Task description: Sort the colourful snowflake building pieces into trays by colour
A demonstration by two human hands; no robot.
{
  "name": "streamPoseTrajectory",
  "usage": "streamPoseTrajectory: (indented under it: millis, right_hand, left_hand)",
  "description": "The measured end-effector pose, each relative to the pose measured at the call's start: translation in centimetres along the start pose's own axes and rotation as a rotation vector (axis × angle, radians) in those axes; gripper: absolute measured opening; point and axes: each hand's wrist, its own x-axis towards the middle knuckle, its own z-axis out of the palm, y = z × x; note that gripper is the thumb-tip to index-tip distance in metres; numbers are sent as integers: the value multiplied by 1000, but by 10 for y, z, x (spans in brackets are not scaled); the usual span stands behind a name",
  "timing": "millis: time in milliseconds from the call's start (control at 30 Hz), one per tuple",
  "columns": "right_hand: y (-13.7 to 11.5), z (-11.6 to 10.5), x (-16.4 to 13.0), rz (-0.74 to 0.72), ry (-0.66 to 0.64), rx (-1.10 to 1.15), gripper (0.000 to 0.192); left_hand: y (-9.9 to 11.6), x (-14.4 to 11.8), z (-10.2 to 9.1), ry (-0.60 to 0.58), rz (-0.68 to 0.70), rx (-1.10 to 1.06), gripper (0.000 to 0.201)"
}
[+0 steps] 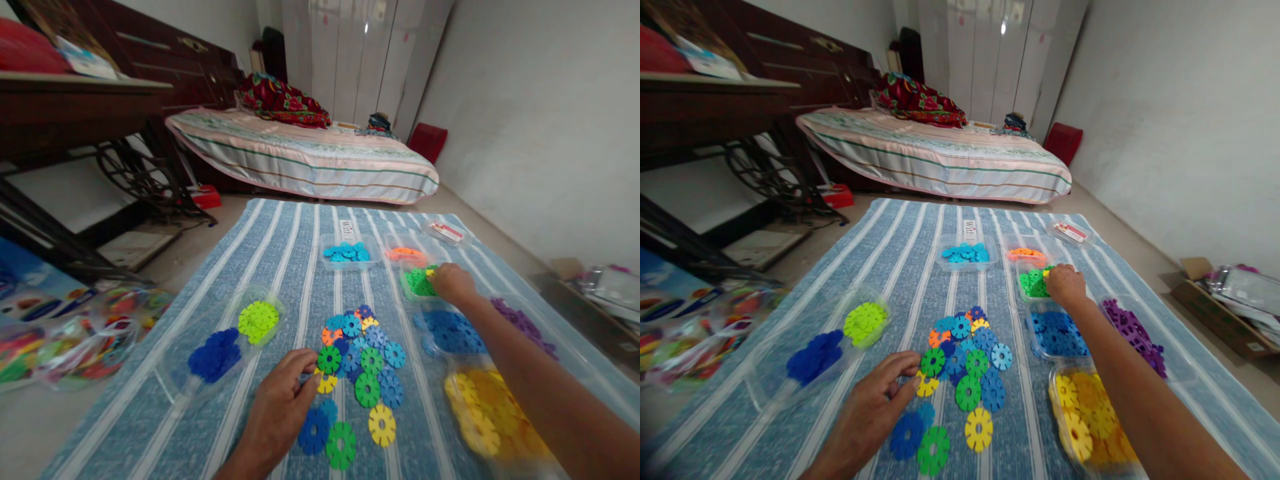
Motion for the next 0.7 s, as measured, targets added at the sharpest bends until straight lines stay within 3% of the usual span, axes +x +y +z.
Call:
streamPoseTrajectory:
  millis: [533, 700]
  right_hand:
    - [13, -12, -14, -216, 148, -84, 34]
    - [22, -28, -35, -236, 249, -59, 33]
  left_hand:
    - [-3, 3, 3, -21, -23, -55, 22]
    - [-1, 2, 3, -23, -12, -56, 23]
